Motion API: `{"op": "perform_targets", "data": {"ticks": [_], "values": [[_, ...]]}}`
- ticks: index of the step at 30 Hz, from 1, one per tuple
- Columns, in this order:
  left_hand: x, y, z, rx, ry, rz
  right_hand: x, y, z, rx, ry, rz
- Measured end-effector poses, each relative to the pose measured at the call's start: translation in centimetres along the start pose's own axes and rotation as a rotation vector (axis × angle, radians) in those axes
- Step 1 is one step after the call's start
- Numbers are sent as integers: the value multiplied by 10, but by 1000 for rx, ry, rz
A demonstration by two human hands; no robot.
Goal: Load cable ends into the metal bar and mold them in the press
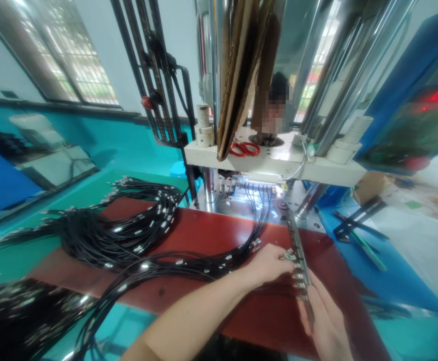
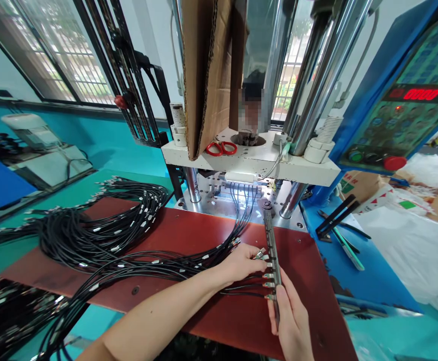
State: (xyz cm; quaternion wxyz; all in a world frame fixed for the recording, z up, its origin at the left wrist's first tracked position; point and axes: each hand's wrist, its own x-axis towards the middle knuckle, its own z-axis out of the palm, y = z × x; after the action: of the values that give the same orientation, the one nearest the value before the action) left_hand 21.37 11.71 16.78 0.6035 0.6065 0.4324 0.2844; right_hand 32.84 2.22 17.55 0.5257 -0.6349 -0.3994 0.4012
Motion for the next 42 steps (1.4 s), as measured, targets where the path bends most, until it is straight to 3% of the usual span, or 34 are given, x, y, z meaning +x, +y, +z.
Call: {"op": "perform_targets", "data": {"ticks": [6, 12, 14, 18, 20, 24, 29, 32, 37, 42], "values": [[-5, 2, -8, 89, -7, 159, 3, 11, 1, -40, -97, -6], [-7, 2, -8, 183, 23, 166, 2, 9, 3, -106, -87, -45], [-6, 1, -7, 224, 86, 174, 1, 5, 2, -78, -72, -36], [-7, 2, -8, 373, 332, 263, 0, 0, 1, -26, -33, -21], [-8, 4, -11, 489, 366, 306, 0, 0, 1, -3, -28, -16], [-9, 7, -14, 596, 289, 345, 0, 2, 0, 9, -26, 2], [-8, 9, -12, 671, 291, 359, -2, 0, 0, 28, -50, 6], [-5, 11, -14, 540, 212, 276, 1, 3, -3, 10, -51, 2], [3, 11, -21, 109, -2, 89, 12, 17, -15, -64, -152, -27], [2, 6, -21, 89, 13, 104, 16, 19, -14, -135, -161, -39]]}}
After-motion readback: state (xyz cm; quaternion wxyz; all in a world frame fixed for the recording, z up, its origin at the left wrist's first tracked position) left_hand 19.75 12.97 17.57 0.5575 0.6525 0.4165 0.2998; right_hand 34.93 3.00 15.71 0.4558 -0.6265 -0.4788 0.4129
